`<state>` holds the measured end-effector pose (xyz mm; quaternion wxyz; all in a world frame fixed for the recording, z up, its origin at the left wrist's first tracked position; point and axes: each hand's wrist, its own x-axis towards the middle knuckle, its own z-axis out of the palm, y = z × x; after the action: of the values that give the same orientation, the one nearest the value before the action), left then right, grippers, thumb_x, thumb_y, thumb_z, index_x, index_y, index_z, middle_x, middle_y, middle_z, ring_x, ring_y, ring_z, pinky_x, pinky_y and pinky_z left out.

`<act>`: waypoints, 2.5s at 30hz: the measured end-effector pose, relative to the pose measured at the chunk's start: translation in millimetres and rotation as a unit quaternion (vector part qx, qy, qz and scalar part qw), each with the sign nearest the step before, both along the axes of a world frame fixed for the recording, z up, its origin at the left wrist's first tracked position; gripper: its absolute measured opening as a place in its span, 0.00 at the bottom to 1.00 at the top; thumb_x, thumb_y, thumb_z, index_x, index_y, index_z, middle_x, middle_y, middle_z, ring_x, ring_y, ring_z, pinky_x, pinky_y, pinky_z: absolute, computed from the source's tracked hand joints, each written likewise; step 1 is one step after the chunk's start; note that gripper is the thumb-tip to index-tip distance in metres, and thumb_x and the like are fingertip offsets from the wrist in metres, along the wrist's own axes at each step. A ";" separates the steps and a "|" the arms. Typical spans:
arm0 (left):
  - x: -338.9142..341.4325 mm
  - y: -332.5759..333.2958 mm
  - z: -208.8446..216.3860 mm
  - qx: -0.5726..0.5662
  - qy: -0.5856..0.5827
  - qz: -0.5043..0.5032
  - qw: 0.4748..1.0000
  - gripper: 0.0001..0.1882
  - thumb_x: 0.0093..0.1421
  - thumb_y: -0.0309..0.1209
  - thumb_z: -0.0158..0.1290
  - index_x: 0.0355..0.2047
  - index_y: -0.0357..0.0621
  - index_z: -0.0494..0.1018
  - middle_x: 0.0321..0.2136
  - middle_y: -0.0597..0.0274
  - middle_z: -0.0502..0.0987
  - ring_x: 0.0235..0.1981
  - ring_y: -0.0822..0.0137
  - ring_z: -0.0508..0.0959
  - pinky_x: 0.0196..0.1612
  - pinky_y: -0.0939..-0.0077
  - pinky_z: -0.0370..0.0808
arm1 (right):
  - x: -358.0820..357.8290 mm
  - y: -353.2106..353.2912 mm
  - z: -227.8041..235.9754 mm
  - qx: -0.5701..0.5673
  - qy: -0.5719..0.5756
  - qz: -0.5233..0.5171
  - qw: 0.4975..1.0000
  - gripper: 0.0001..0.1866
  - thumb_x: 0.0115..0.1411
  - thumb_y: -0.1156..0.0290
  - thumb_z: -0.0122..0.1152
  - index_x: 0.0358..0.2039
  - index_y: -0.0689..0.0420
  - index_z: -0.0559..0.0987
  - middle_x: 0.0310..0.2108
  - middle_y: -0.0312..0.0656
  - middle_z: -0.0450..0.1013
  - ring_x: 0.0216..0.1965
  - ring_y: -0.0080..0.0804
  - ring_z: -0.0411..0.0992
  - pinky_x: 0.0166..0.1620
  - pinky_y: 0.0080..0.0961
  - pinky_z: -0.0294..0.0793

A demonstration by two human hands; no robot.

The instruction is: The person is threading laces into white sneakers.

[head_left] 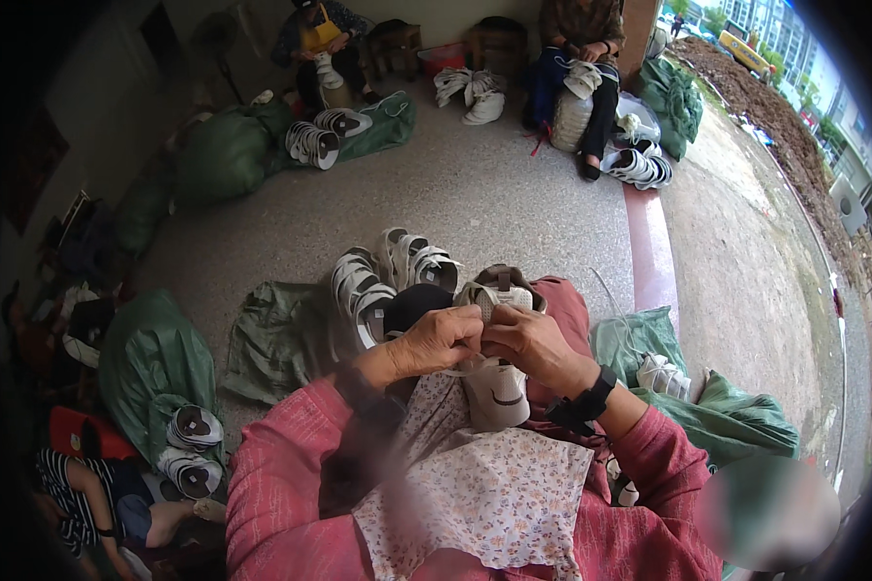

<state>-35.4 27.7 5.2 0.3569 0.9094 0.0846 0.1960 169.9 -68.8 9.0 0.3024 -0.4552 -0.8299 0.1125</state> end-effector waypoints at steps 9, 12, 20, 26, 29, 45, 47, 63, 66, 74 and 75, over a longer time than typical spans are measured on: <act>-3.2 3.7 -2.4 -0.059 0.000 0.002 0.998 0.08 0.51 0.24 0.64 0.25 0.42 0.74 0.29 0.62 0.70 0.33 0.63 0.75 0.37 0.71 0.71 | 2.9 1.1 21.7 0.126 -0.328 0.039 0.935 0.10 0.55 0.71 0.58 0.38 0.56 0.78 0.41 0.40 0.66 0.44 0.33 0.69 0.42 0.28 0.71; -2.3 -3.8 12.6 -0.104 0.044 0.006 0.994 0.08 0.52 0.28 0.65 0.27 0.42 0.75 0.29 0.62 0.70 0.33 0.63 0.75 0.36 0.70 0.72 | 48.8 13.7 57.8 0.169 -0.404 -0.151 0.886 0.10 0.60 0.70 0.56 0.41 0.57 0.78 0.36 0.36 0.65 0.39 0.29 0.68 0.43 0.27 0.68; 18.3 -17.0 14.1 0.050 0.104 0.082 0.990 0.13 0.50 0.38 0.66 0.27 0.43 0.77 0.28 0.63 0.72 0.33 0.62 0.77 0.36 0.68 0.74 | 69.0 -10.0 47.4 -0.353 0.596 0.013 0.721 0.15 0.72 0.61 0.45 0.40 0.59 0.76 0.43 0.43 0.76 0.39 0.32 0.77 0.39 0.28 0.76; 18.7 -11.5 28.9 -0.097 0.171 0.049 0.979 0.13 0.48 0.35 0.68 0.25 0.41 0.77 0.30 0.65 0.71 0.34 0.67 0.75 0.37 0.71 0.72 | 60.7 2.9 33.3 -0.310 0.787 0.078 0.527 0.08 0.68 0.67 0.48 0.35 0.55 0.73 0.38 0.40 0.75 0.36 0.30 0.74 0.41 0.26 0.75; 18.2 -2.1 44.9 -0.144 0.215 -0.006 0.966 0.14 0.46 0.34 0.70 0.25 0.40 0.77 0.31 0.67 0.70 0.36 0.70 0.73 0.40 0.74 0.70 | 118.7 15.9 17.2 -0.263 0.855 0.045 0.445 0.07 0.66 0.70 0.47 0.32 0.56 0.71 0.28 0.37 0.70 0.25 0.26 0.64 0.35 0.25 0.71; 25.0 -10.6 31.6 -0.104 0.176 0.048 0.978 0.13 0.49 0.31 0.67 0.34 0.43 0.78 0.33 0.65 0.73 0.38 0.68 0.77 0.42 0.73 0.74 | 451.8 -102.4 39.3 0.047 0.908 -0.102 0.403 0.07 0.69 0.73 0.45 0.31 0.58 0.68 0.22 0.37 0.60 0.18 0.25 0.55 0.23 0.23 0.58; 16.2 -18.8 25.5 -0.052 0.121 0.101 0.986 0.11 0.50 0.28 0.64 0.34 0.43 0.77 0.30 0.65 0.74 0.34 0.65 0.78 0.38 0.72 0.75 | 373.3 -72.2 56.1 0.036 0.869 -0.070 0.488 0.11 0.69 0.73 0.49 0.49 0.64 0.71 0.37 0.46 0.71 0.29 0.28 0.66 0.31 0.24 0.69; 65.3 -61.2 38.2 0.222 -0.082 -0.080 0.968 0.12 0.55 0.24 0.54 0.41 0.36 0.76 0.38 0.52 0.79 0.44 0.56 0.80 0.49 0.65 0.79 | 195.1 -124.8 230.9 0.009 0.595 0.091 0.798 0.28 0.73 0.73 0.44 0.69 0.66 0.52 0.52 0.42 0.72 0.26 0.17 0.67 0.26 0.13 0.70; 66.1 -56.0 36.0 0.319 -0.012 -0.034 0.947 0.13 0.53 0.22 0.53 0.40 0.37 0.75 0.37 0.53 0.77 0.44 0.56 0.79 0.48 0.65 0.77 | 176.5 -113.2 237.6 0.012 0.558 0.174 0.811 0.24 0.74 0.70 0.41 0.67 0.66 0.58 0.49 0.41 0.72 0.26 0.17 0.67 0.26 0.13 0.71; 62.6 -46.1 21.8 0.460 0.132 0.148 0.865 0.04 0.56 0.27 0.49 0.33 0.44 0.71 0.31 0.59 0.70 0.39 0.61 0.75 0.43 0.69 0.73 | 163.2 -78.2 187.0 0.012 0.699 -0.067 0.712 0.17 0.72 0.70 0.47 0.58 0.63 0.69 0.35 0.33 0.73 0.28 0.16 0.68 0.29 0.14 0.68; 62.9 -44.2 18.3 0.452 0.107 0.140 0.874 0.06 0.53 0.27 0.52 0.33 0.44 0.70 0.32 0.57 0.70 0.39 0.58 0.74 0.43 0.67 0.72 | 173.6 -76.6 173.6 0.004 0.715 -0.049 0.698 0.17 0.72 0.70 0.49 0.57 0.63 0.70 0.37 0.33 0.76 0.29 0.18 0.72 0.32 0.16 0.72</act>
<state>27.5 -16.5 23.5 -0.1357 0.9656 0.1511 0.1622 343.4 -145.4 182.5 0.8116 -0.2765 -0.3409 0.3856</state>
